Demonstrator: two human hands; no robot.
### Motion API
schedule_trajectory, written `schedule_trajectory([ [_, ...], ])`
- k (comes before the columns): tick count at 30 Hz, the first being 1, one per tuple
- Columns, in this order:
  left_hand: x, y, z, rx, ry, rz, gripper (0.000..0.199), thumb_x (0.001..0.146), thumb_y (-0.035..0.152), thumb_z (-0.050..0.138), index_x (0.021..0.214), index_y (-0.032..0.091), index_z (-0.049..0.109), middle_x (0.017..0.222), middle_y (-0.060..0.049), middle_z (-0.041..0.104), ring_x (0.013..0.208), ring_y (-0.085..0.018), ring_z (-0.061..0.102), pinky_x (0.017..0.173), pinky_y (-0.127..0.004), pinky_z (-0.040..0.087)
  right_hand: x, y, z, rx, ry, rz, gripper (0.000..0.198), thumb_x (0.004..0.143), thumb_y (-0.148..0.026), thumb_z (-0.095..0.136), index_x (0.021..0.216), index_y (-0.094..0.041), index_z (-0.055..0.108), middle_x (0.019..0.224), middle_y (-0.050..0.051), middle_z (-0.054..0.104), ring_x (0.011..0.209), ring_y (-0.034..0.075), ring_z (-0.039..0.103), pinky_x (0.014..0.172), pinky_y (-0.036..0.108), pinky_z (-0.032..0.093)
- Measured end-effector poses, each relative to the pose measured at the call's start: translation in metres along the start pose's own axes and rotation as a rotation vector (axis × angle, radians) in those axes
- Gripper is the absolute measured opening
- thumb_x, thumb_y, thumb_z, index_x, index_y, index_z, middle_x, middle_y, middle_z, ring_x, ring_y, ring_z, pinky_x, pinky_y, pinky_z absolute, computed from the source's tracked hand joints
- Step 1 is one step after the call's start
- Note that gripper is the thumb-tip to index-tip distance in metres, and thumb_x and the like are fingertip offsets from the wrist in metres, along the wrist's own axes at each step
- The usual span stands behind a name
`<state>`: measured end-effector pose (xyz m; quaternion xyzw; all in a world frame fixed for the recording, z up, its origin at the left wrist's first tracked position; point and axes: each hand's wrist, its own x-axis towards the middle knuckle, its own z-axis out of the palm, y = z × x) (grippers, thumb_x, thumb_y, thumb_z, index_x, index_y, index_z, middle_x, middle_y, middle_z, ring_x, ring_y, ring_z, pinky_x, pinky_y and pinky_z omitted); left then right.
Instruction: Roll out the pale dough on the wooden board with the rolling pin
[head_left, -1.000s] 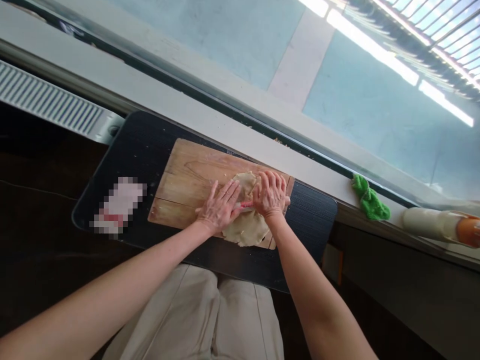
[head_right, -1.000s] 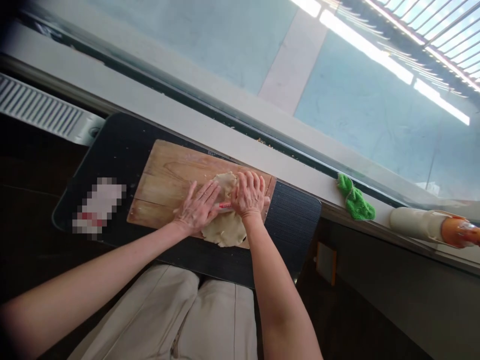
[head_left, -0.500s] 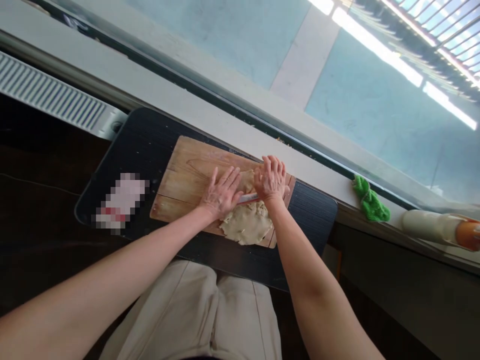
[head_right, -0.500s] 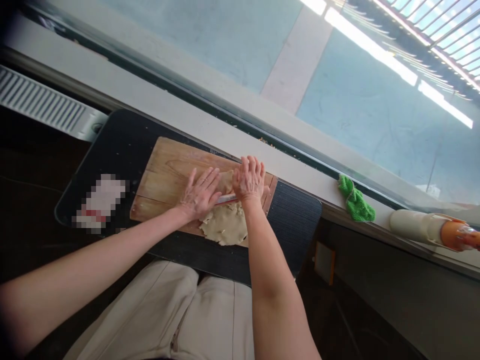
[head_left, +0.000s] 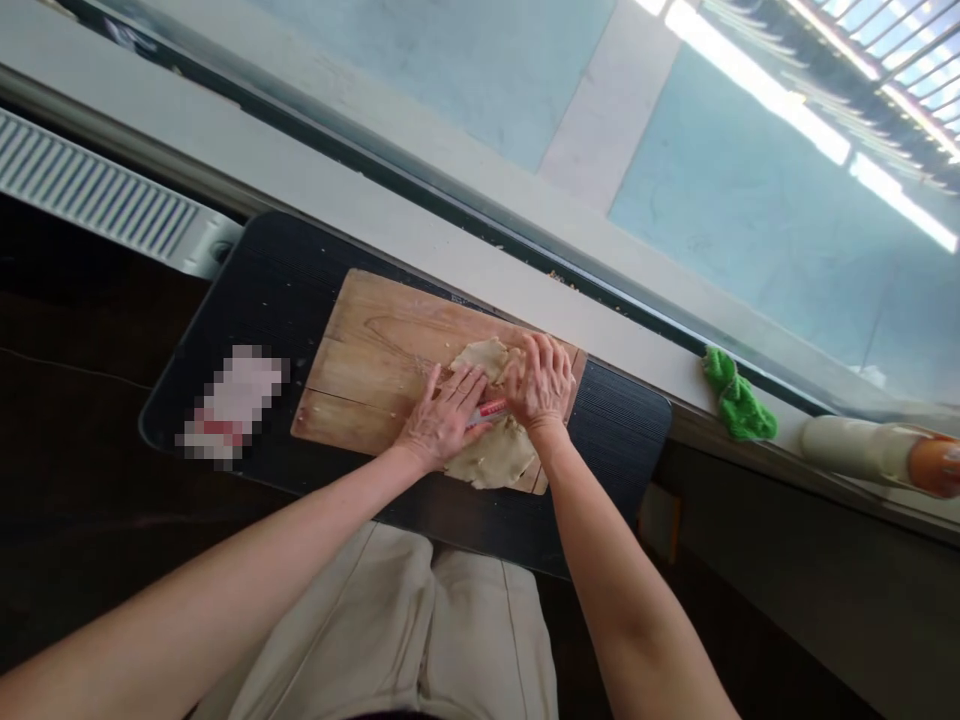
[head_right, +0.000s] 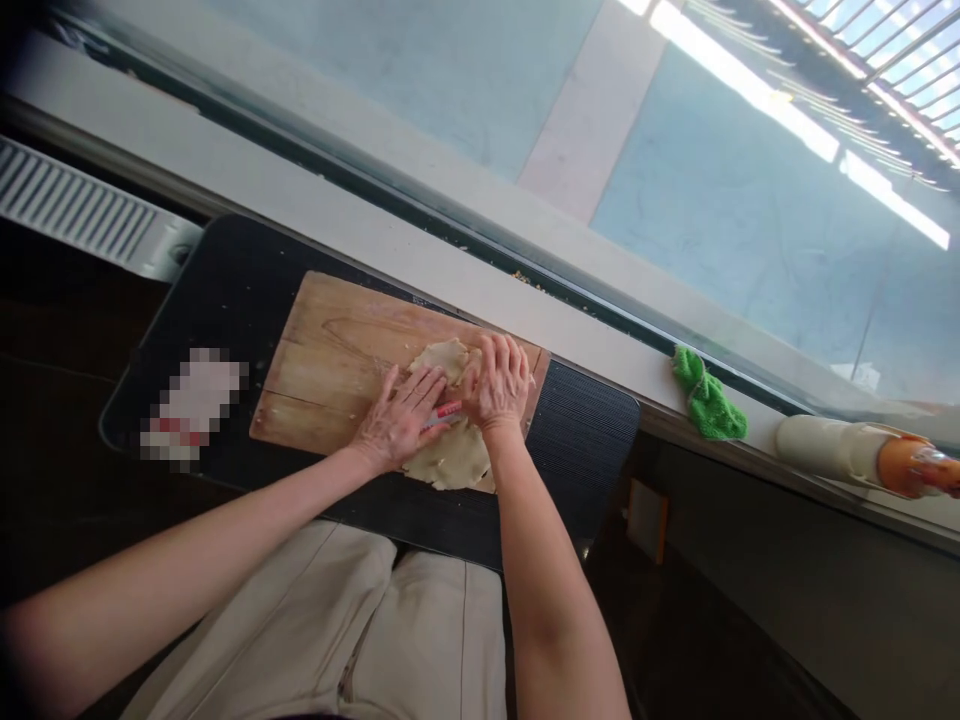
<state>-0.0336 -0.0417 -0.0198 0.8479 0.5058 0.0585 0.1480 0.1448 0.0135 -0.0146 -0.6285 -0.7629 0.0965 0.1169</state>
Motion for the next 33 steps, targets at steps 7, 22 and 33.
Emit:
schedule_trajectory([
  [7,-0.003,0.004,0.0,-0.01,0.013,0.058,0.057,0.092,0.04,0.044,0.142,0.014,0.038,0.148,-0.013,0.039,0.14,-0.026,0.029,0.116,-0.056,0.008,-0.013,0.0,0.004,-0.032,-0.031,0.014,0.05,0.09,-0.027,0.038,0.138,-0.013,0.041,0.144,0.011,0.041,0.139,0.024,0.024,0.114,0.047,0.018],
  [22,0.007,-0.009,0.0,0.005,0.055,0.037,0.061,0.091,0.048,0.043,0.141,0.013,0.039,0.148,-0.014,0.038,0.14,-0.027,0.028,0.116,-0.059,0.005,0.014,-0.003,0.006,-0.043,-0.058,-0.026,0.054,0.087,-0.027,0.04,0.139,-0.01,0.04,0.147,0.012,0.038,0.14,0.025,0.022,0.113,0.043,0.02],
  [33,0.006,0.002,0.002,-0.008,0.033,0.032,0.057,0.093,0.04,0.042,0.143,0.014,0.036,0.148,-0.013,0.038,0.14,-0.027,0.028,0.116,-0.058,0.01,0.01,-0.002,0.003,-0.041,-0.067,-0.018,0.052,0.089,-0.025,0.038,0.138,-0.011,0.041,0.144,0.012,0.041,0.139,0.025,0.024,0.114,0.045,0.016],
])
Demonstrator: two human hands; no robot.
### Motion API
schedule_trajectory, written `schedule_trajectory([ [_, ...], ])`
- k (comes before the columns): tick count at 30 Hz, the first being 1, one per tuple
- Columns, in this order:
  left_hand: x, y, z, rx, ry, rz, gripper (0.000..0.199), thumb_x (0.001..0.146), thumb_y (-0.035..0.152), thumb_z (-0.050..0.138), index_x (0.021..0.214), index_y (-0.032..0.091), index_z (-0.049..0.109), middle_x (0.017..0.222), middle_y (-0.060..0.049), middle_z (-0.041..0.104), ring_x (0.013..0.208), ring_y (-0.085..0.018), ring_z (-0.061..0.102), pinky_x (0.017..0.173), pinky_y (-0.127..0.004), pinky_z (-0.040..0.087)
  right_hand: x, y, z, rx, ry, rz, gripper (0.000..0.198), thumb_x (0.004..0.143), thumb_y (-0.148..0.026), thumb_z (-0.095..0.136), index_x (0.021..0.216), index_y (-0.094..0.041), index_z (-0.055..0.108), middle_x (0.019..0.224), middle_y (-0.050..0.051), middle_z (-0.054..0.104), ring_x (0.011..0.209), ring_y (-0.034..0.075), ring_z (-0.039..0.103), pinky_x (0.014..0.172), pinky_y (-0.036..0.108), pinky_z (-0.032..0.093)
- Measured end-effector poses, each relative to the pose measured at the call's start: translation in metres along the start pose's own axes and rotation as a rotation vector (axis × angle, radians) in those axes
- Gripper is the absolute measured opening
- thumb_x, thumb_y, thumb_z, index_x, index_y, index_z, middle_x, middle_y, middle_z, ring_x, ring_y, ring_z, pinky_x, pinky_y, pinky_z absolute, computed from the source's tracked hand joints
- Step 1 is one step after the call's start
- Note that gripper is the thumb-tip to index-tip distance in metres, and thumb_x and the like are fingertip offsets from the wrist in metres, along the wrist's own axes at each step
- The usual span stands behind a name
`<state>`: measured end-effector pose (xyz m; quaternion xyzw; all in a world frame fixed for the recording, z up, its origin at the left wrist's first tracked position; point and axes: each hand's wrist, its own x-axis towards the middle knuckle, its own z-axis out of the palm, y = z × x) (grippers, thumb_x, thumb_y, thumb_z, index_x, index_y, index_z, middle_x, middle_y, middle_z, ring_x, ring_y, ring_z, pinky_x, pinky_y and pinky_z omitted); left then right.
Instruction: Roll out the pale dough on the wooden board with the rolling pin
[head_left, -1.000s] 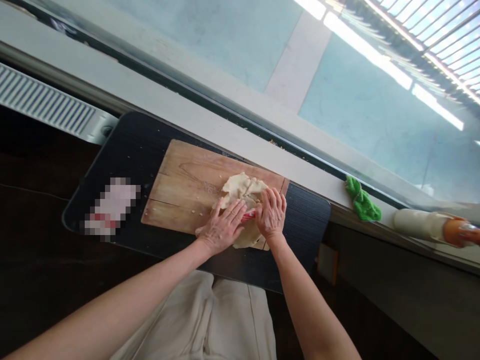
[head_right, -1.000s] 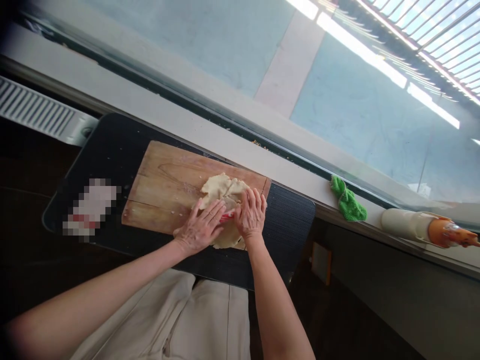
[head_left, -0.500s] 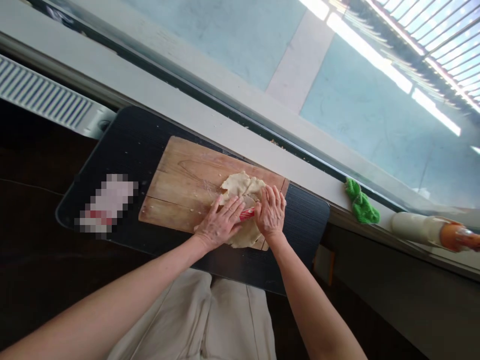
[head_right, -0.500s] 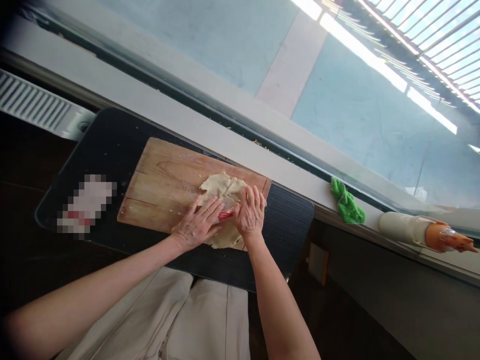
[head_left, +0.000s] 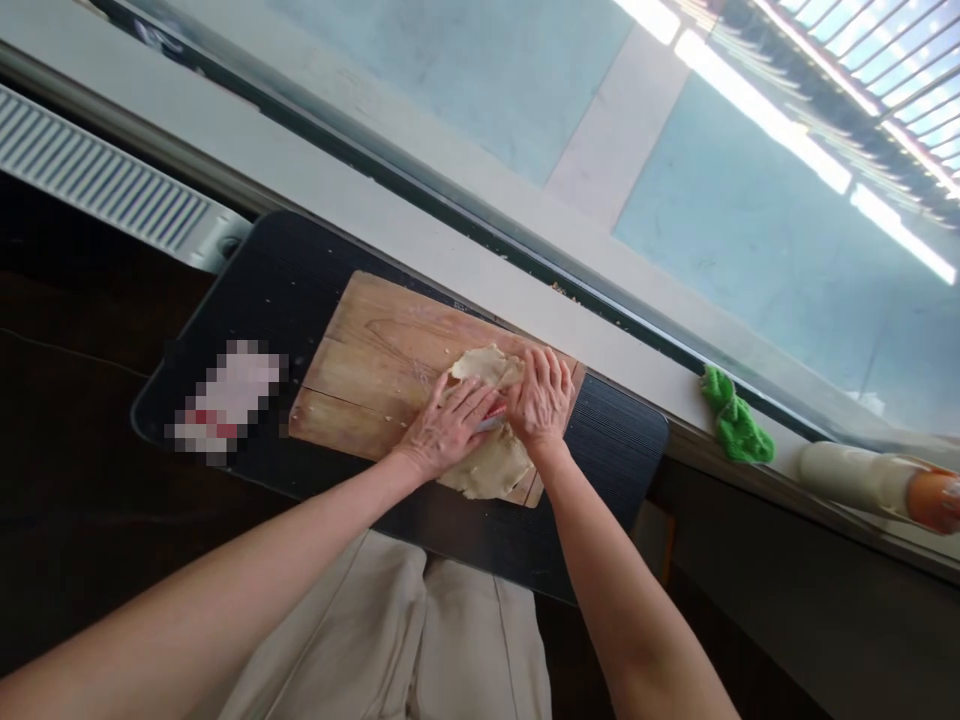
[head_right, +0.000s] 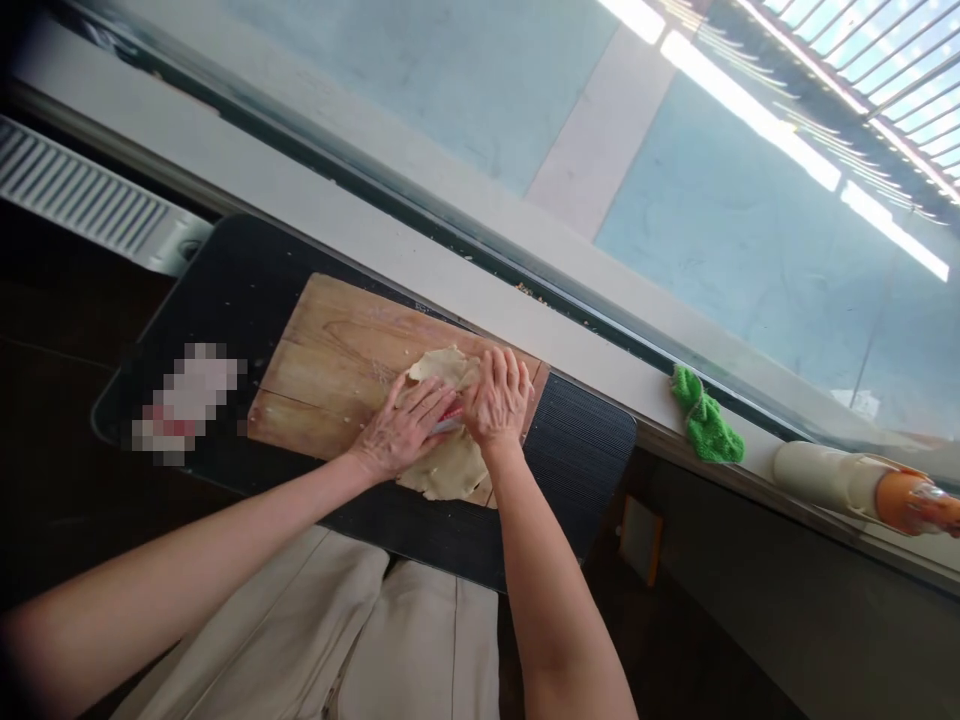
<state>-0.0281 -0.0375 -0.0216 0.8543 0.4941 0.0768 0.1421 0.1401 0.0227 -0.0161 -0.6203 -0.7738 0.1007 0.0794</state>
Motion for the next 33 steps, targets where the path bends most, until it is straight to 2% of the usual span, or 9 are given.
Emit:
schedule_trajectory([
  [4,0.012,-0.016,-0.003,0.02,0.049,-0.112,0.063,0.092,0.046,0.041,0.144,0.012,0.034,0.15,-0.017,0.033,0.142,-0.029,0.023,0.115,-0.06,0.004,0.041,-0.012,0.004,0.039,-0.026,0.021,0.059,0.087,-0.027,0.042,0.142,-0.005,0.034,0.148,0.016,0.034,0.14,0.027,0.021,0.113,0.044,0.021],
  [6,0.009,-0.008,-0.001,0.006,0.05,-0.126,0.061,0.092,0.043,0.042,0.144,0.012,0.034,0.15,-0.017,0.033,0.142,-0.029,0.023,0.115,-0.06,0.004,0.032,-0.009,0.0,0.04,-0.041,0.013,0.058,0.088,-0.027,0.041,0.142,-0.007,0.034,0.148,0.016,0.034,0.14,0.026,0.02,0.113,0.045,0.02],
  [10,-0.001,0.012,0.002,-0.029,0.009,-0.015,0.054,0.093,0.032,0.042,0.143,0.015,0.035,0.148,-0.013,0.039,0.141,-0.025,0.027,0.116,-0.056,0.01,-0.004,0.004,-0.006,0.014,-0.02,0.013,0.051,0.089,-0.026,0.039,0.138,-0.011,0.041,0.144,0.013,0.041,0.14,0.026,0.022,0.114,0.049,0.016],
  [12,0.001,0.007,0.0,-0.019,0.025,-0.023,0.055,0.092,0.037,0.043,0.143,0.016,0.037,0.148,-0.013,0.039,0.141,-0.026,0.028,0.116,-0.056,0.009,0.004,0.001,-0.003,0.018,-0.005,0.026,0.051,0.089,-0.026,0.039,0.138,-0.011,0.041,0.144,0.014,0.041,0.139,0.027,0.024,0.113,0.049,0.017],
  [17,0.011,-0.013,-0.003,0.016,0.099,-0.174,0.061,0.091,0.045,0.044,0.142,0.014,0.037,0.15,-0.016,0.035,0.142,-0.029,0.023,0.115,-0.06,0.004,0.057,-0.021,0.006,0.076,-0.026,-0.002,0.055,0.09,-0.026,0.04,0.142,-0.009,0.033,0.147,0.015,0.035,0.139,0.028,0.021,0.11,0.046,0.023],
  [23,0.006,0.012,0.005,-0.003,0.061,-0.112,0.056,0.094,0.035,0.039,0.144,0.01,0.034,0.148,-0.015,0.037,0.142,-0.026,0.025,0.117,-0.055,0.007,0.028,-0.006,-0.004,0.035,-0.004,0.051,0.046,0.094,-0.026,0.031,0.137,-0.013,0.041,0.142,0.013,0.043,0.137,0.026,0.027,0.113,0.048,0.015],
  [29,0.011,0.003,0.003,0.001,0.095,-0.263,0.058,0.093,0.041,0.039,0.143,0.012,0.035,0.15,-0.016,0.034,0.142,-0.028,0.023,0.115,-0.06,0.004,0.072,-0.03,0.006,0.081,-0.065,-0.053,0.048,0.093,-0.028,0.037,0.139,-0.013,0.037,0.142,0.014,0.041,0.136,0.026,0.027,0.11,0.045,0.022],
  [31,0.012,0.006,0.003,-0.01,0.096,-0.271,0.059,0.093,0.039,0.04,0.144,0.012,0.033,0.15,-0.016,0.034,0.142,-0.028,0.022,0.115,-0.06,0.005,0.071,-0.027,0.004,0.08,-0.073,-0.063,0.048,0.094,-0.027,0.035,0.139,-0.014,0.037,0.142,0.013,0.041,0.136,0.025,0.026,0.11,0.044,0.022],
  [33,0.012,0.012,0.003,-0.032,0.077,-0.211,0.059,0.092,0.036,0.04,0.145,0.011,0.031,0.15,-0.016,0.035,0.142,-0.028,0.023,0.115,-0.058,0.007,0.057,-0.017,-0.001,0.058,-0.059,-0.024,0.046,0.094,-0.027,0.034,0.138,-0.014,0.039,0.141,0.013,0.042,0.136,0.025,0.026,0.111,0.045,0.018],
])
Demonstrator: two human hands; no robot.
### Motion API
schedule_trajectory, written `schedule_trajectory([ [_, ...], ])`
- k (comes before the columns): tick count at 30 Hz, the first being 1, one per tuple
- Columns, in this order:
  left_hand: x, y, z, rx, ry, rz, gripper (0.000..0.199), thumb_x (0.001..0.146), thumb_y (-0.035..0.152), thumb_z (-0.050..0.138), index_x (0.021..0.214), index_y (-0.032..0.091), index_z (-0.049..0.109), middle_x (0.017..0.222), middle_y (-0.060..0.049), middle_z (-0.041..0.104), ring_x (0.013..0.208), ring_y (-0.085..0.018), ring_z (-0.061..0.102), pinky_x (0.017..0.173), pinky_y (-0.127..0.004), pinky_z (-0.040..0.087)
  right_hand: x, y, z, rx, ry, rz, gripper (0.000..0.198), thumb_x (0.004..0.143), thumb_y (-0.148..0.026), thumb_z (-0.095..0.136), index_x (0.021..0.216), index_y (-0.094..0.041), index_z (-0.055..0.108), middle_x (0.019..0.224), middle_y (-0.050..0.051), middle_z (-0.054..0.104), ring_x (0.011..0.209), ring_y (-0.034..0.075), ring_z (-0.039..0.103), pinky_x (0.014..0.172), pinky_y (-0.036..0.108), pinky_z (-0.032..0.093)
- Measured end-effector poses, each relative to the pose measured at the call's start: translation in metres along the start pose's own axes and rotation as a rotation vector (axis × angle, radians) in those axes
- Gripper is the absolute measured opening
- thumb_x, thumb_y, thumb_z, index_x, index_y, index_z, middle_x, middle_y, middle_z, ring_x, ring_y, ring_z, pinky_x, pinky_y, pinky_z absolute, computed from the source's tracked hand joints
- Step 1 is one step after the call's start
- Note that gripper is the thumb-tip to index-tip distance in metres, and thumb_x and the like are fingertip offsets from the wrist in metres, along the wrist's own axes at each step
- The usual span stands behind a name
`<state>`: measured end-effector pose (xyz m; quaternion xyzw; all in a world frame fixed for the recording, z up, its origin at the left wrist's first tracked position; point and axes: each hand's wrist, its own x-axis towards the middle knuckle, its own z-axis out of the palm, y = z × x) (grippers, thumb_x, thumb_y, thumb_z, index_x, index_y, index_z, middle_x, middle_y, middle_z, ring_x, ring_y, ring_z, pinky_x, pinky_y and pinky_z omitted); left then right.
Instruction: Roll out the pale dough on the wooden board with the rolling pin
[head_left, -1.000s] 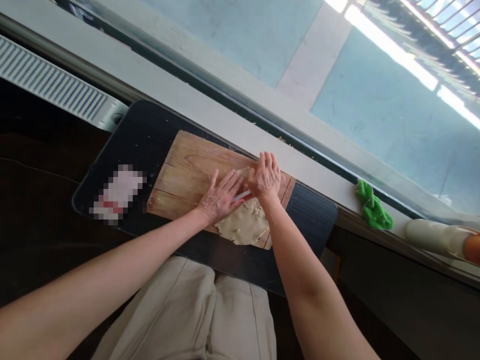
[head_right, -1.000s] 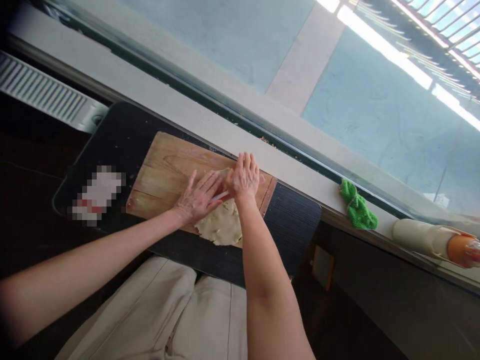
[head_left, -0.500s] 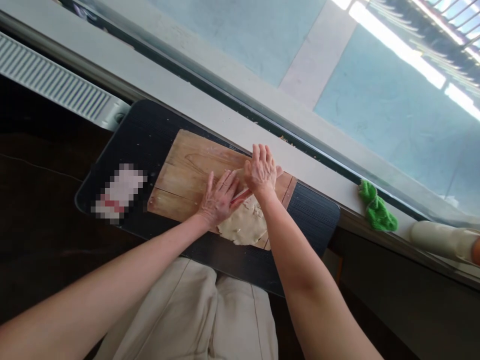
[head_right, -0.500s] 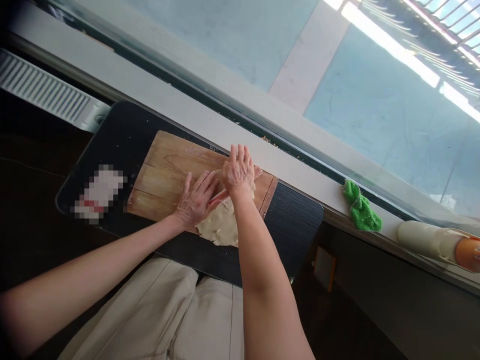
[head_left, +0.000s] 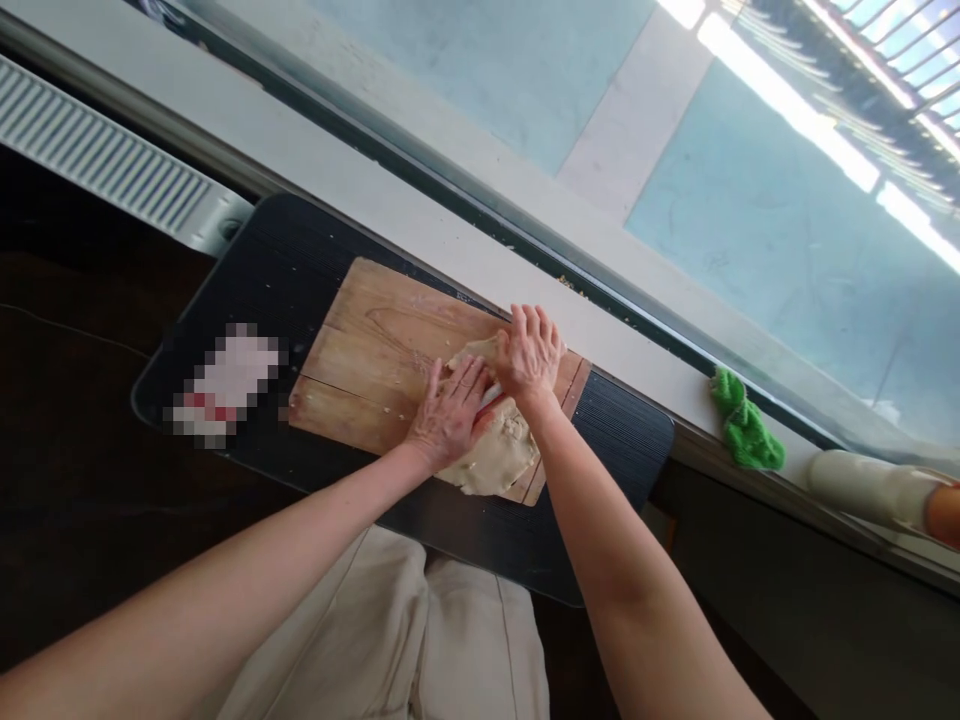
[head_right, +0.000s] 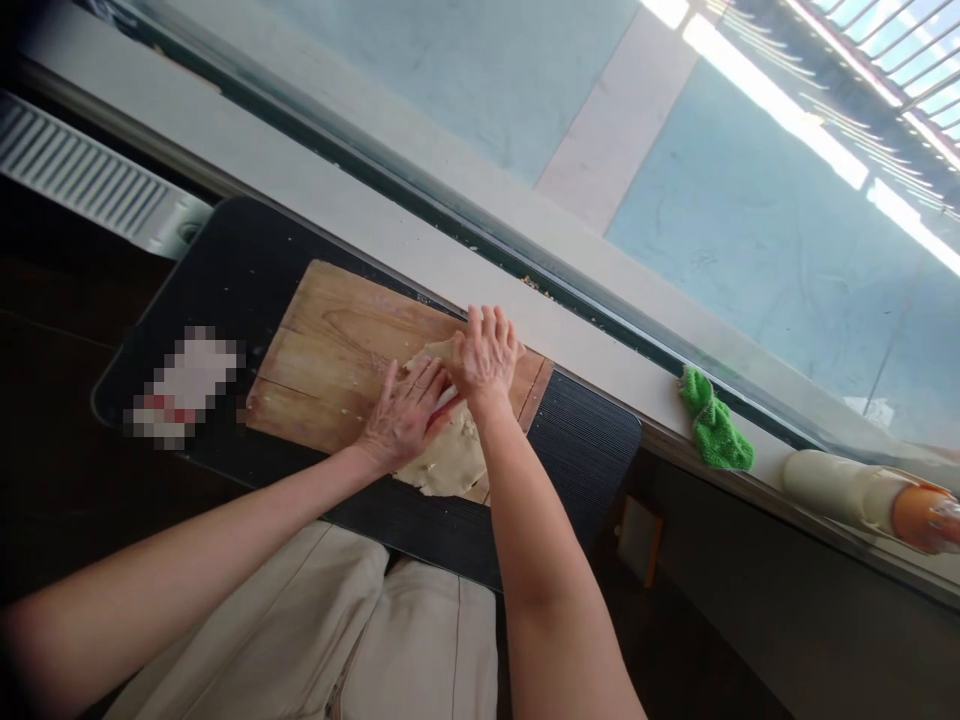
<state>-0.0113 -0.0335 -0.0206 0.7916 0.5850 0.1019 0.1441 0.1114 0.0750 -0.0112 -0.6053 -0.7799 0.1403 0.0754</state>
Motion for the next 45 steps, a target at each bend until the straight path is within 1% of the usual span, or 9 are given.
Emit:
schedule_trajectory([
  [3,-0.001,0.006,0.001,-0.024,-0.026,0.071,0.057,0.092,0.03,0.04,0.145,0.01,0.031,0.149,-0.016,0.036,0.142,-0.027,0.024,0.116,-0.056,0.01,-0.016,0.009,-0.003,-0.037,0.032,0.048,0.044,0.094,-0.027,0.035,0.135,-0.014,0.043,0.138,0.012,0.046,0.135,0.025,0.028,0.113,0.046,0.015],
  [10,0.005,-0.01,-0.002,-0.003,0.01,-0.073,0.066,0.09,0.045,0.043,0.145,0.01,0.03,0.151,-0.018,0.032,0.143,-0.03,0.021,0.115,-0.06,0.004,0.02,-0.013,0.008,0.032,0.049,0.008,0.045,0.092,-0.028,0.037,0.135,-0.016,0.042,0.139,0.012,0.046,0.134,0.025,0.03,0.109,0.045,0.024],
  [18,-0.014,0.028,0.008,-0.039,-0.065,0.181,0.059,0.092,0.031,0.041,0.146,0.013,0.029,0.15,-0.013,0.035,0.142,-0.026,0.024,0.117,-0.053,0.011,-0.072,0.035,0.0,-0.054,0.113,0.149,0.046,0.095,-0.027,0.029,0.136,-0.015,0.045,0.143,0.012,0.043,0.14,0.027,0.022,0.112,0.054,0.014],
  [25,0.003,0.002,0.001,0.001,-0.002,0.047,0.062,0.089,0.043,0.044,0.142,0.012,0.036,0.149,-0.018,0.035,0.142,-0.031,0.023,0.115,-0.059,0.008,-0.03,0.018,0.006,-0.064,0.134,0.125,0.045,0.094,-0.025,0.032,0.133,-0.009,0.048,0.145,0.013,0.04,0.139,0.025,0.025,0.114,0.049,0.012],
  [28,-0.001,-0.005,-0.015,0.027,-0.018,0.15,0.047,0.088,0.033,0.048,0.132,0.019,0.05,0.14,-0.014,0.047,0.136,-0.031,0.032,0.114,-0.059,0.013,-0.076,0.03,-0.004,-0.045,0.154,0.19,0.042,0.095,-0.024,0.031,0.13,-0.012,0.052,0.142,0.013,0.045,0.136,0.025,0.032,0.112,0.049,0.018],
  [31,0.001,-0.007,-0.032,0.036,-0.098,0.238,0.04,0.084,0.018,0.048,0.122,0.023,0.059,0.12,-0.011,0.06,0.12,-0.028,0.048,0.107,-0.05,0.032,-0.133,0.038,-0.012,0.032,0.139,0.203,0.034,0.095,-0.024,0.033,0.107,-0.019,0.064,0.127,0.009,0.058,0.119,0.022,0.05,0.109,0.046,0.027],
  [34,0.012,-0.007,-0.04,0.022,-0.166,0.268,0.039,0.079,0.019,0.05,0.116,0.021,0.063,0.12,-0.012,0.058,0.116,-0.028,0.05,0.101,-0.044,0.039,-0.156,0.028,-0.007,0.101,0.198,0.306,0.029,0.093,-0.026,0.039,0.09,-0.019,0.066,0.12,0.01,0.059,0.111,0.023,0.053,0.099,0.042,0.038],
  [39,0.039,0.004,-0.024,0.007,-0.063,0.142,0.054,0.085,0.035,0.045,0.134,0.014,0.048,0.148,-0.013,0.038,0.139,-0.029,0.027,0.115,-0.049,0.017,-0.135,0.003,0.011,0.084,0.309,0.499,0.03,0.093,-0.024,0.036,0.11,-0.019,0.061,0.126,0.012,0.055,0.121,0.025,0.046,0.104,0.047,0.031],
  [45,0.101,0.012,0.0,0.024,-0.034,0.017,0.058,0.092,0.039,0.034,0.144,0.013,0.034,0.153,-0.013,0.029,0.143,-0.027,0.02,0.115,-0.053,0.005,-0.077,0.029,0.006,-0.039,0.217,0.495,0.045,0.091,-0.03,0.037,0.132,-0.013,0.048,0.144,0.013,0.04,0.137,0.027,0.027,0.111,0.05,0.018],
])
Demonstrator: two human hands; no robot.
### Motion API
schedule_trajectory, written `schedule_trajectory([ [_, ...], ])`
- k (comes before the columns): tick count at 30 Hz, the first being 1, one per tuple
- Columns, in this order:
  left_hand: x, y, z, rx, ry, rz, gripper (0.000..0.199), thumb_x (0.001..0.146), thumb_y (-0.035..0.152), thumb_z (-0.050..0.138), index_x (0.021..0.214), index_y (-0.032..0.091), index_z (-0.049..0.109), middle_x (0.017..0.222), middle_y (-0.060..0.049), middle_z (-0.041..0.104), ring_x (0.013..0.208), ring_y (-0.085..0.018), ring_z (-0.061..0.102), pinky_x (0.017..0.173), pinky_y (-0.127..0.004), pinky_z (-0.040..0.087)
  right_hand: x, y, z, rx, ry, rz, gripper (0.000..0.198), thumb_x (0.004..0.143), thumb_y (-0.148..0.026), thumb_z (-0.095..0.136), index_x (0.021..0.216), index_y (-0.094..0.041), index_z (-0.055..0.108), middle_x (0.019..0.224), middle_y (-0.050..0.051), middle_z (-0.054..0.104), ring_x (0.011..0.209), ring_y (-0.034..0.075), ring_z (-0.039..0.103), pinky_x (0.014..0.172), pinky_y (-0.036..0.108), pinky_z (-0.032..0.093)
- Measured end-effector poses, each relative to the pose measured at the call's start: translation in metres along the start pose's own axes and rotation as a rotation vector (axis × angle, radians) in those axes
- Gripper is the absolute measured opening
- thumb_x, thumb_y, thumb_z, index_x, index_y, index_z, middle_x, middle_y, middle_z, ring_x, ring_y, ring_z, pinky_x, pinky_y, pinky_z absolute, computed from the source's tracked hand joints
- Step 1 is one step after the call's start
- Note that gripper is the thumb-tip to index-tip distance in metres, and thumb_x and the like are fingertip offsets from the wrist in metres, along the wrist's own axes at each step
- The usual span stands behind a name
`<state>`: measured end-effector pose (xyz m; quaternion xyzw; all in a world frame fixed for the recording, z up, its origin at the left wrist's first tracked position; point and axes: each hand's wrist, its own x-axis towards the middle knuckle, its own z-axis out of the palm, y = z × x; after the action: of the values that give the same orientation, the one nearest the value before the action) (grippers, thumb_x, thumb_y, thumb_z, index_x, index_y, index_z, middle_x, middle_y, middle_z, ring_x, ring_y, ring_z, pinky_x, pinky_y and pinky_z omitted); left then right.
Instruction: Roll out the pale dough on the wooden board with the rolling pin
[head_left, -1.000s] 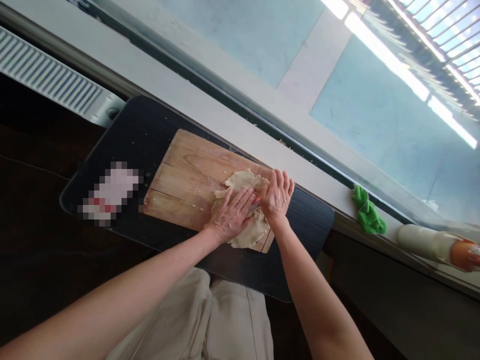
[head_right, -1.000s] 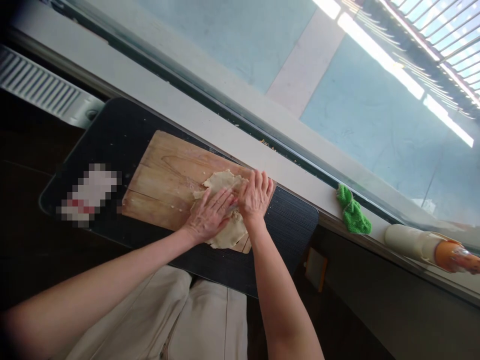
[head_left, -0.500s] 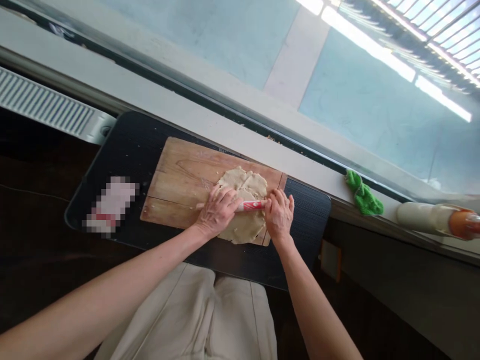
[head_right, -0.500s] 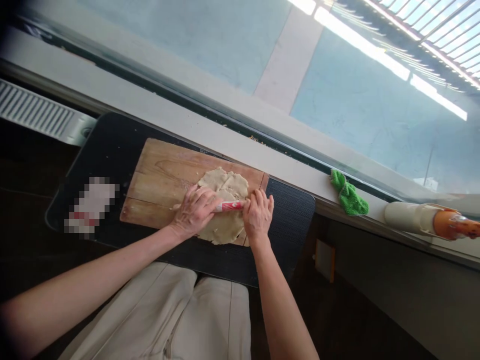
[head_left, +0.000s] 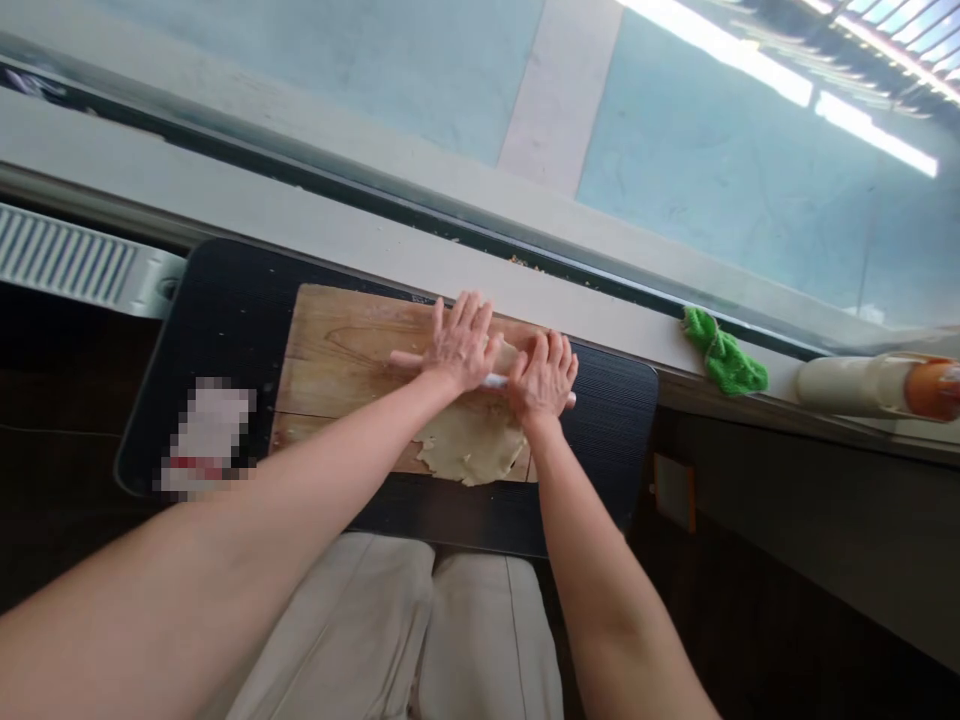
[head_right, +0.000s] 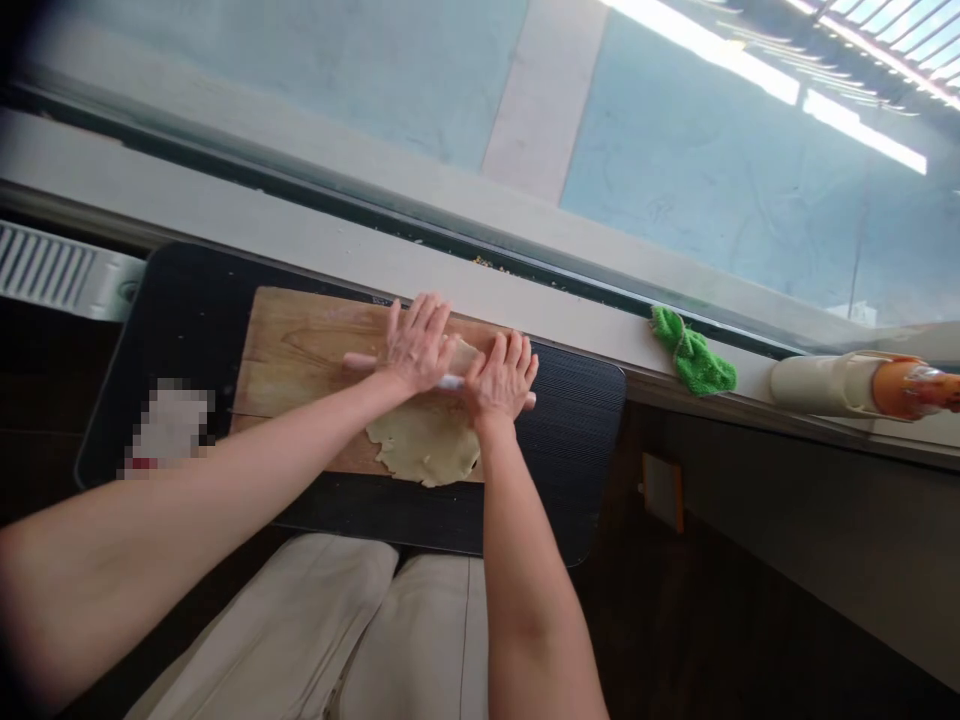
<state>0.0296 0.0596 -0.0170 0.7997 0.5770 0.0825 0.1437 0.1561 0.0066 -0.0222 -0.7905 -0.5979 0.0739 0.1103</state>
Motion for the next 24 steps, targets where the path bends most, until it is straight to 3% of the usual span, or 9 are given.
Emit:
schedule_trajectory([
  [3,-0.005,-0.001,-0.001,-0.006,-0.016,0.016,0.059,0.092,0.037,0.033,0.145,0.011,0.031,0.154,-0.014,0.026,0.143,-0.027,0.018,0.116,-0.052,0.005,-0.006,0.002,-0.003,-0.023,-0.025,-0.015,0.053,0.092,-0.031,0.035,0.14,-0.007,0.038,0.149,0.016,0.033,0.14,0.027,0.022,0.112,0.049,0.017],
  [8,-0.059,-0.003,-0.003,-0.006,-0.059,0.145,0.054,0.092,0.035,0.036,0.143,0.017,0.038,0.152,-0.01,0.033,0.142,-0.026,0.022,0.116,-0.052,0.004,-0.062,0.004,-0.008,0.005,-0.094,-0.129,0.051,0.095,-0.03,0.031,0.142,-0.011,0.038,0.149,0.012,0.034,0.142,0.026,0.018,0.113,0.048,0.015],
  [15,0.003,-0.004,-0.003,0.001,-0.045,0.062,0.058,0.092,0.035,0.034,0.145,0.01,0.031,0.154,-0.015,0.027,0.143,-0.028,0.02,0.115,-0.055,0.005,0.005,0.002,0.0,0.001,-0.087,-0.069,0.058,0.092,-0.029,0.035,0.144,-0.004,0.031,0.152,0.017,0.026,0.142,0.027,0.015,0.113,0.048,0.018],
  [21,-0.037,-0.001,-0.004,0.001,-0.089,0.141,0.055,0.091,0.034,0.038,0.144,0.02,0.035,0.153,-0.009,0.03,0.143,-0.027,0.021,0.115,-0.054,0.005,-0.038,0.007,-0.004,0.021,-0.1,-0.176,0.05,0.093,-0.027,0.034,0.141,-0.013,0.041,0.149,0.011,0.035,0.142,0.025,0.018,0.113,0.047,0.018],
  [24,-0.016,-0.004,-0.002,0.009,-0.086,0.128,0.055,0.091,0.035,0.037,0.144,0.019,0.035,0.153,-0.011,0.03,0.142,-0.028,0.023,0.115,-0.056,0.006,-0.013,0.005,-0.001,0.031,-0.083,-0.166,0.051,0.091,-0.026,0.037,0.139,-0.013,0.043,0.15,0.013,0.034,0.142,0.026,0.019,0.112,0.048,0.02],
])
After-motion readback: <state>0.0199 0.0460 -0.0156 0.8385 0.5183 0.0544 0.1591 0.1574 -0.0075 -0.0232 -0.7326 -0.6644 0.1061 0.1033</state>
